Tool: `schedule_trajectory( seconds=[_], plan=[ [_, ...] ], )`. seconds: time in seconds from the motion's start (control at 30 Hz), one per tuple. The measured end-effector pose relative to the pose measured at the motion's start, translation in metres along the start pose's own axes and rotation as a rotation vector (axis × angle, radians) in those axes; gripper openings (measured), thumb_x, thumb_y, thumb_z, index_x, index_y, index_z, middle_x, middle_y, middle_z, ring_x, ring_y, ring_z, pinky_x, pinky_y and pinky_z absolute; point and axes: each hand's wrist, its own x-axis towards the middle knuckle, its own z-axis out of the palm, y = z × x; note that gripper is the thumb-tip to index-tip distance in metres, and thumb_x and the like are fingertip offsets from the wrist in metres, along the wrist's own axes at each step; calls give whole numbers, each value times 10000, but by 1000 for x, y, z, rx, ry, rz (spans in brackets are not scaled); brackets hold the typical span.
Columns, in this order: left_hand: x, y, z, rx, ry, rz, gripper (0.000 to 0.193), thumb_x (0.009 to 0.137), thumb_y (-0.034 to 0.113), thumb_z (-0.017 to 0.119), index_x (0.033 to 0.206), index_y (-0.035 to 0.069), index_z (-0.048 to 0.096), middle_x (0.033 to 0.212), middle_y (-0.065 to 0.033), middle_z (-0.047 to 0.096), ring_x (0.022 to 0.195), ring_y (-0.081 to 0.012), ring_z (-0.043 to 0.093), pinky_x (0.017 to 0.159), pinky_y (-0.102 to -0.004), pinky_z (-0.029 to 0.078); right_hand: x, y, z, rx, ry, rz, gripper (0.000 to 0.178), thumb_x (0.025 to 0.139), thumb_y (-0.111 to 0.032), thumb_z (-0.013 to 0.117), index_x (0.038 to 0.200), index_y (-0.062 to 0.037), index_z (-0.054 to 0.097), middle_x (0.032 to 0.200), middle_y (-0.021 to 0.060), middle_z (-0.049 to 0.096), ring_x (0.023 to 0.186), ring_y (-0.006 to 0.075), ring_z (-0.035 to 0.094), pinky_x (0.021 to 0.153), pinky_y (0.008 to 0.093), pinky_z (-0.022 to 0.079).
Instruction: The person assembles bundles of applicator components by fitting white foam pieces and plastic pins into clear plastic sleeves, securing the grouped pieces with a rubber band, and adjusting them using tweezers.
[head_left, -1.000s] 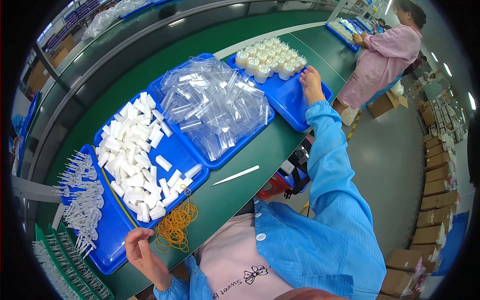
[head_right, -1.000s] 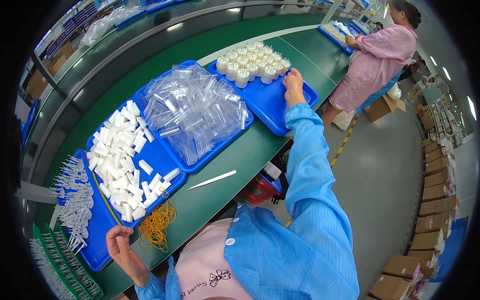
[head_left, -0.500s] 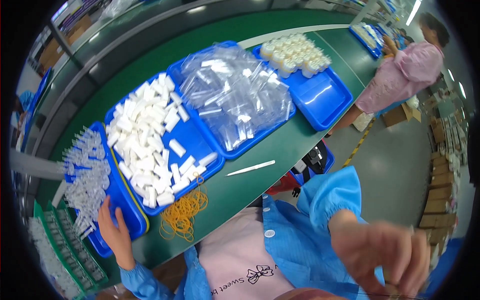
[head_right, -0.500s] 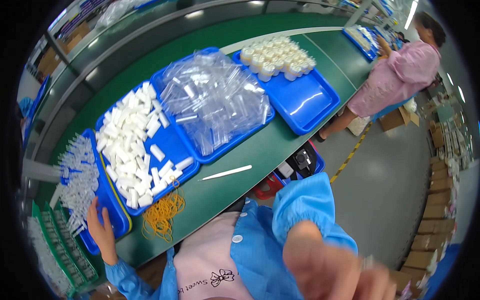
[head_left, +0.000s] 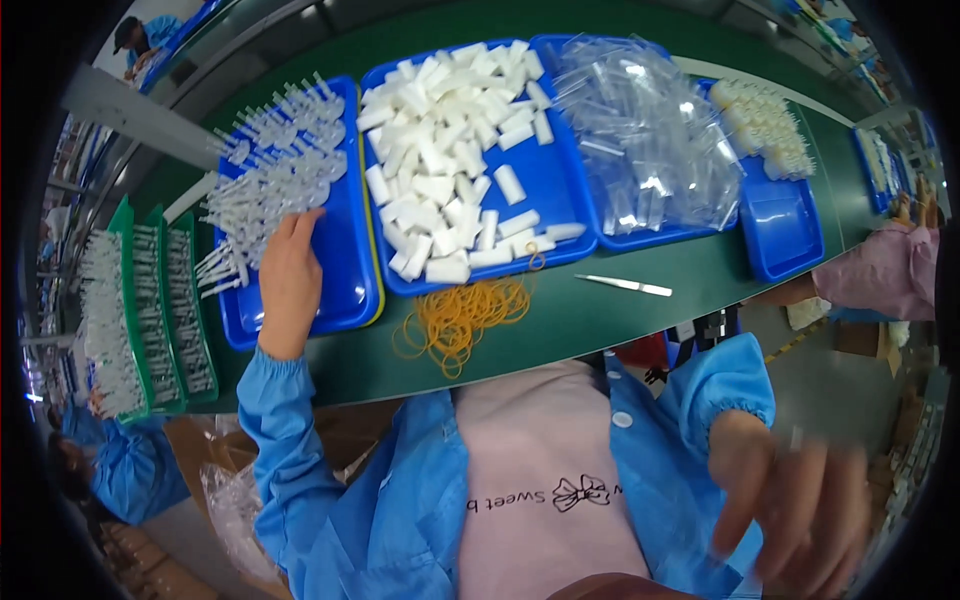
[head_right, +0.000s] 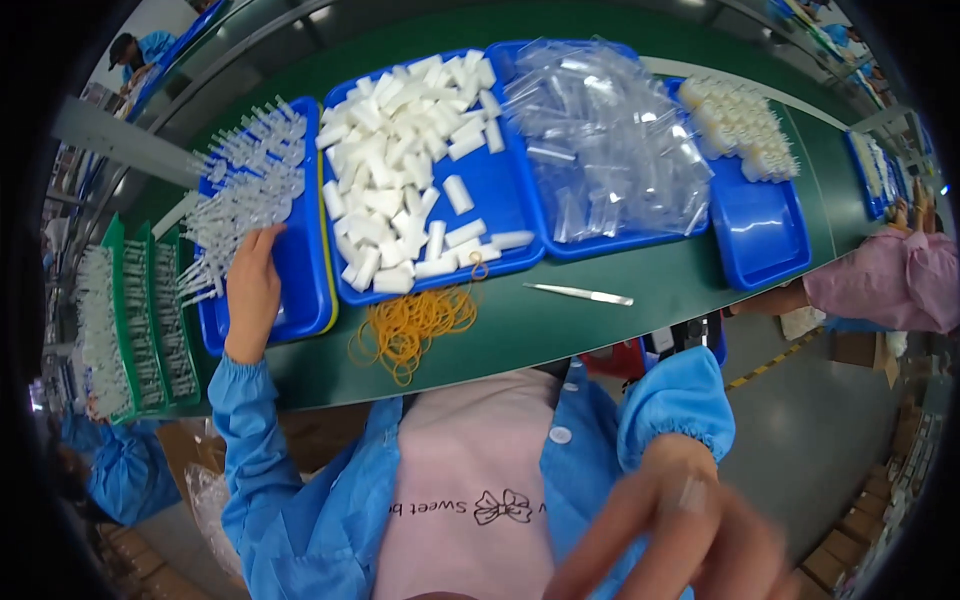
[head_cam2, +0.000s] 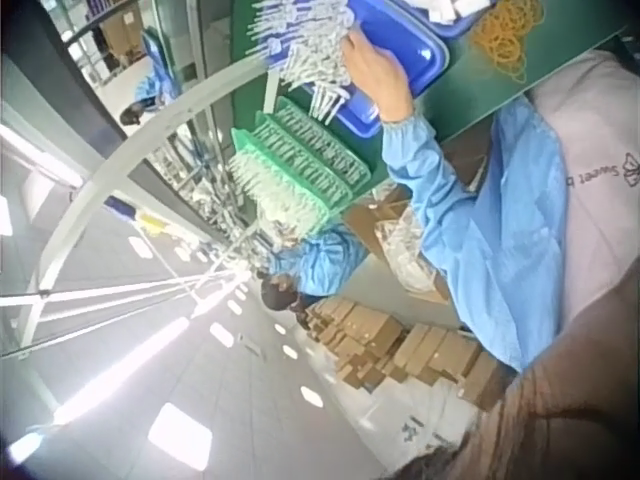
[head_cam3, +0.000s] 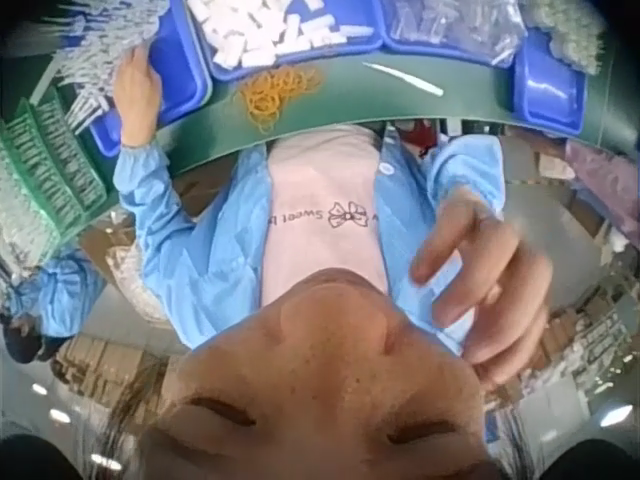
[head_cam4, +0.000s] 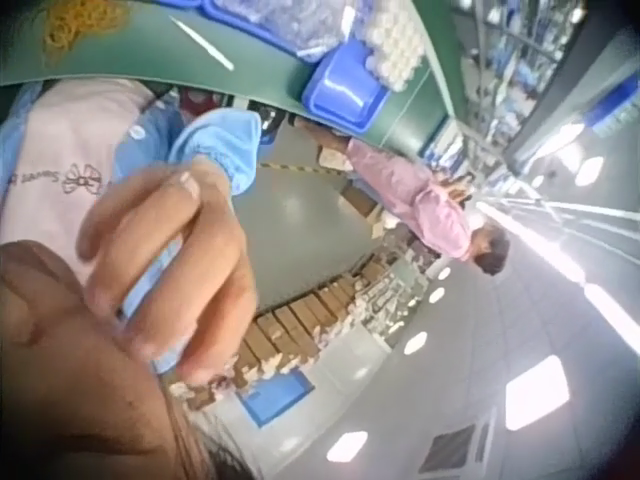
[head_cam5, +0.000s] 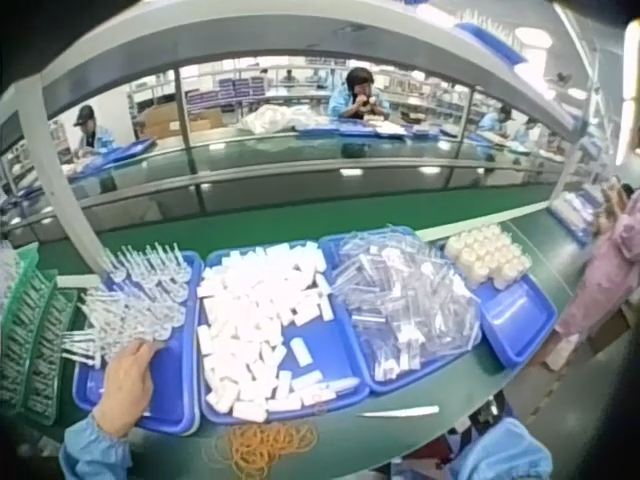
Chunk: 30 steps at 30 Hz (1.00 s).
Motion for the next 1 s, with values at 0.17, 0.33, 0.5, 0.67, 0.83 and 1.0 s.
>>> schedule_trajectory(
  seconds=[0.17, 0.33, 0.5, 0.67, 0.83, 1.0],
  plan=[
    [1, -10, 3, 28, 97, -7, 271, 811, 13, 577, 1078, 56, 550, 891, -149, 516, 830, -335, 545, 708, -403, 453, 11, 18, -42, -15, -236, 273, 242, 920, -205, 530, 915, 6, 648, 869, 146, 638, 735, 248, 615, 681, 381, 531],
    [9, -21, -3, 158, 156, -18, 290, 780, 44, 630, 1059, 58, 549, 887, -136, 508, 840, -322, 541, 696, -400, 448, 23, 122, -141, -1225, 65, 653, 192, 820, -160, 618, 963, -35, 599, 777, 86, 620, 654, 196, 587, 595, 316, 453],
    [17, -30, -6, 245, 178, 63, 195, 796, 82, 635, 982, 52, 587, 880, -124, 519, 790, -314, 559, 654, -394, 459, -7, 167, -178, -1587, -155, 873, 262, 790, -212, 652, 965, -53, 539, 807, 158, 634, 739, 337, 615, 638, 429, 466],
    [-5, -5, -34, 120, 264, -8, 146, 884, 43, 538, 1024, 37, 580, 923, -112, 573, 731, -269, 612, 601, -331, 482, -12, 160, -173, -1629, -134, 720, 273, 817, -134, 618, 1067, -45, 559, 832, 161, 633, 801, 295, 628, 691, 388, 484],
    [-50, 50, -42, -1271, 357, -474, 178, 881, 22, 553, 1058, 11, 558, 943, -74, 560, 808, -166, 608, 733, -284, 526, 6, 109, -115, -851, 358, 698, 258, 869, -163, 606, 1069, -2, 594, 846, 102, 636, 692, 167, 603, 660, 280, 488],
    [-71, 111, -20, -1639, 183, -299, 185, 813, -52, 610, 983, 2, 564, 1020, -102, 500, 862, -187, 598, 771, -308, 536, -6, 101, -91, -377, 652, 661, 255, 909, -213, 588, 1064, -12, 611, 939, 39, 641, 778, 92, 574, 725, 261, 476]
  ],
)
